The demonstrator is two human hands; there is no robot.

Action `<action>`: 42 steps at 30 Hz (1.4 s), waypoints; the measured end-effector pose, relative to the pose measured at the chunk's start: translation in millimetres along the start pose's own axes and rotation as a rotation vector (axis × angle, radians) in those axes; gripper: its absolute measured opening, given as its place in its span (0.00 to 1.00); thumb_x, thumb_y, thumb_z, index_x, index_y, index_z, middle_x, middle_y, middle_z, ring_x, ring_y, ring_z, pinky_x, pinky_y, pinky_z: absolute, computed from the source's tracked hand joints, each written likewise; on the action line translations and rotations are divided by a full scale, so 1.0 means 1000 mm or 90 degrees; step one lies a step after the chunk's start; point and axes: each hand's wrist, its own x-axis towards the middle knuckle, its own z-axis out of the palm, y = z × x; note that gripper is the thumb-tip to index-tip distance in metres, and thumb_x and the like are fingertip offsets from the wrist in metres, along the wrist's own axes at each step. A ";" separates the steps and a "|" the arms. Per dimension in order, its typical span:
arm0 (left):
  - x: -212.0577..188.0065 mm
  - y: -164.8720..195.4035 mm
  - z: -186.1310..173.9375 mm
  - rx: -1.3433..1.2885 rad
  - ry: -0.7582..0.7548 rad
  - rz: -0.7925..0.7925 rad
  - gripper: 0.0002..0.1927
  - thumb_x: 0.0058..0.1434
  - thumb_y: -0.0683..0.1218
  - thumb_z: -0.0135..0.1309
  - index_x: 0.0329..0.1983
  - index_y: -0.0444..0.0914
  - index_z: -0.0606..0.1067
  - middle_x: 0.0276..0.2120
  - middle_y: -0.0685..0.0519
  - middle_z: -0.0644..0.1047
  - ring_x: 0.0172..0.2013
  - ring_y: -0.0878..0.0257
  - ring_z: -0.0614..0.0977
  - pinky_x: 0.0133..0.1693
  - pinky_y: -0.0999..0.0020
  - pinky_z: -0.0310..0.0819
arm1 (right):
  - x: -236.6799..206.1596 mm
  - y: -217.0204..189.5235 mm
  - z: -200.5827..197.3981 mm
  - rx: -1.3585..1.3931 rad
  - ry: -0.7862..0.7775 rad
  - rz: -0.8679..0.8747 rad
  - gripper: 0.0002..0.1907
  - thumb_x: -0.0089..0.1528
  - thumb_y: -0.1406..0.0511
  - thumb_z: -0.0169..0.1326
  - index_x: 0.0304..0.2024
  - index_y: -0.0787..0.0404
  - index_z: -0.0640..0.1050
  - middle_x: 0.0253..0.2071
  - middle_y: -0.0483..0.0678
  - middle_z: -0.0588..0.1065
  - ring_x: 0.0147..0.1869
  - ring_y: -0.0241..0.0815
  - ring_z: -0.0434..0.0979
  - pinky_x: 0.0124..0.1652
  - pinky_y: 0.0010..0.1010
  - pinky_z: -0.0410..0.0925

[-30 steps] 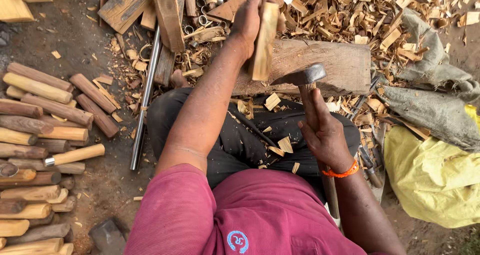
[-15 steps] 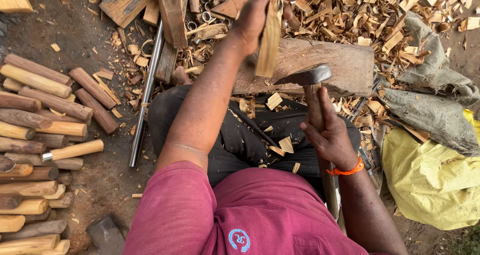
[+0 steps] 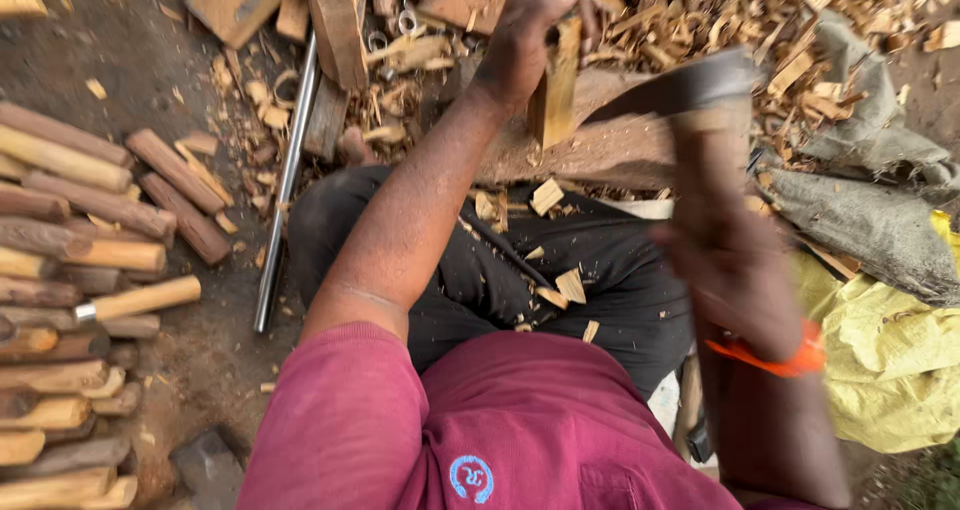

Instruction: The person sits on the ground and uses a curved blade to carve a small rectangular block of wood held in the left hand. They repeatedly strike the blade with a wooden mallet to shape the wood, generating shavings that fall onto the ground.

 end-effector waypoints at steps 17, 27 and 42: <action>-0.001 -0.013 0.003 0.102 -0.068 0.043 0.22 0.72 0.61 0.45 0.34 0.40 0.73 0.29 0.53 0.75 0.28 0.67 0.75 0.31 0.64 0.77 | -0.001 -0.008 -0.018 0.135 0.074 -0.127 0.47 0.61 0.85 0.48 0.80 0.61 0.49 0.82 0.61 0.50 0.87 0.46 0.47 0.80 0.34 0.44; 0.006 -0.001 0.012 0.095 -0.058 0.044 0.21 0.72 0.58 0.46 0.33 0.38 0.73 0.29 0.53 0.71 0.35 0.64 0.73 0.42 0.65 0.72 | 0.057 -0.069 -0.001 -0.112 0.016 -0.168 0.48 0.60 0.83 0.52 0.79 0.61 0.50 0.75 0.61 0.59 0.77 0.46 0.57 0.71 0.33 0.53; 0.008 0.000 0.013 0.048 -0.060 -0.020 0.19 0.69 0.55 0.48 0.32 0.36 0.72 0.29 0.53 0.70 0.32 0.63 0.71 0.39 0.62 0.71 | 0.061 -0.083 -0.011 -0.213 0.051 -0.177 0.50 0.58 0.80 0.59 0.78 0.62 0.51 0.66 0.61 0.72 0.63 0.47 0.72 0.57 0.32 0.65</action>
